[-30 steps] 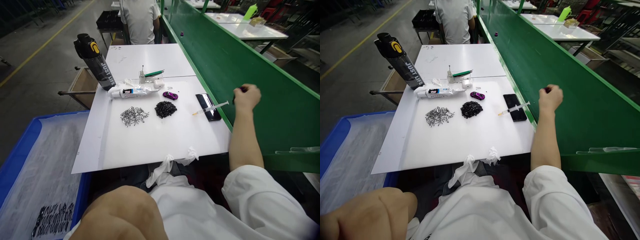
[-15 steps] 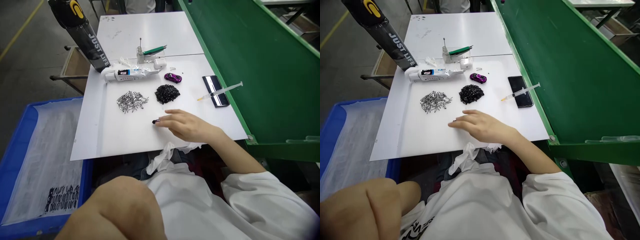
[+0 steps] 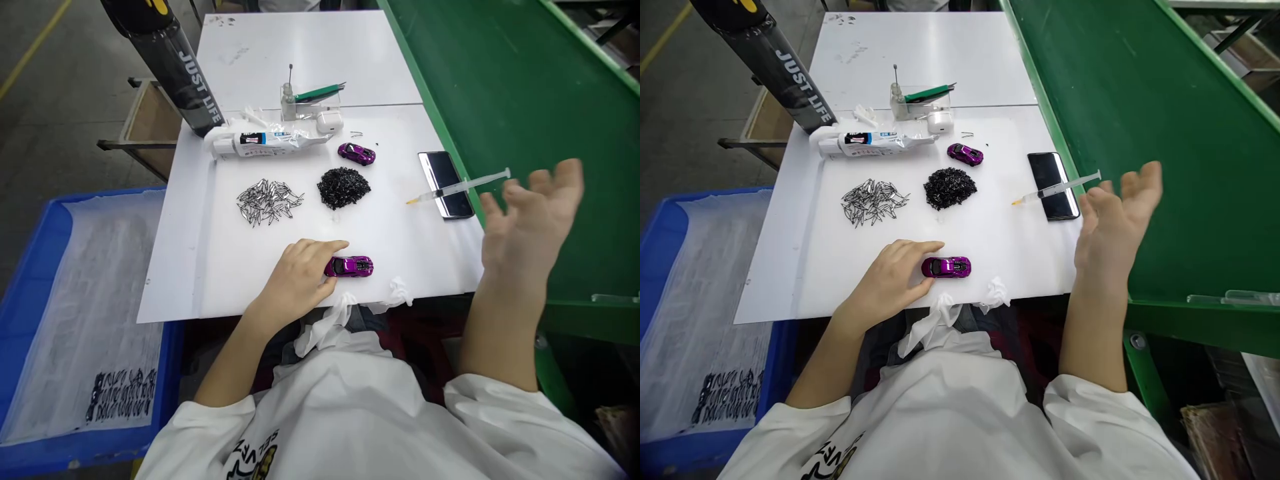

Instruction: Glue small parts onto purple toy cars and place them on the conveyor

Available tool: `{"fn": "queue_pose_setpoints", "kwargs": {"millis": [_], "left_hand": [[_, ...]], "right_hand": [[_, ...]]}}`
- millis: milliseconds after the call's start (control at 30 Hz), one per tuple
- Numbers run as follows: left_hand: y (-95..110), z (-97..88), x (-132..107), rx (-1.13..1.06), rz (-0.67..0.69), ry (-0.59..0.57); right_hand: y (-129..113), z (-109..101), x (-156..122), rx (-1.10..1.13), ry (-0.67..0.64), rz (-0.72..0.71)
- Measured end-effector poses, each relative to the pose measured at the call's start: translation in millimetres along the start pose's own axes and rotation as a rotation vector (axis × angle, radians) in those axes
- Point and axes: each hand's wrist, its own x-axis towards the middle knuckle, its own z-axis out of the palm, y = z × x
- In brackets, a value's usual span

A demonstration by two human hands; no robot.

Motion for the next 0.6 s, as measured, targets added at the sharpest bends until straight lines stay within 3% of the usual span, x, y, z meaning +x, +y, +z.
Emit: {"fn": "queue_pose_setpoints", "kwargs": {"millis": [100,200,267,367,467,600], "left_hand": [[1,2.2,-1,-0.035,-0.001,0.019],[2,4.0,-1,-0.044,-0.003,0.066],[2,4.7,-1,-0.06,0.002,0.072],[1,4.8,-1,-0.09,0.005,0.053],[0,5.7,-2,-0.108,0.001,0.067],[0,9.1,-4,-0.121,-0.02,0.201]], "right_hand": [[0,10,18,0.177,-0.218,0.316],[1,19,23,0.119,-0.387,0.358],[2,22,23,0.087,-0.428,0.295],[-5,27,14,0.175,-0.349,0.207],[-24,40,-7,0.27,-0.319,-0.03],[-54,63,-40,0.363,-0.579,-0.226]]}}
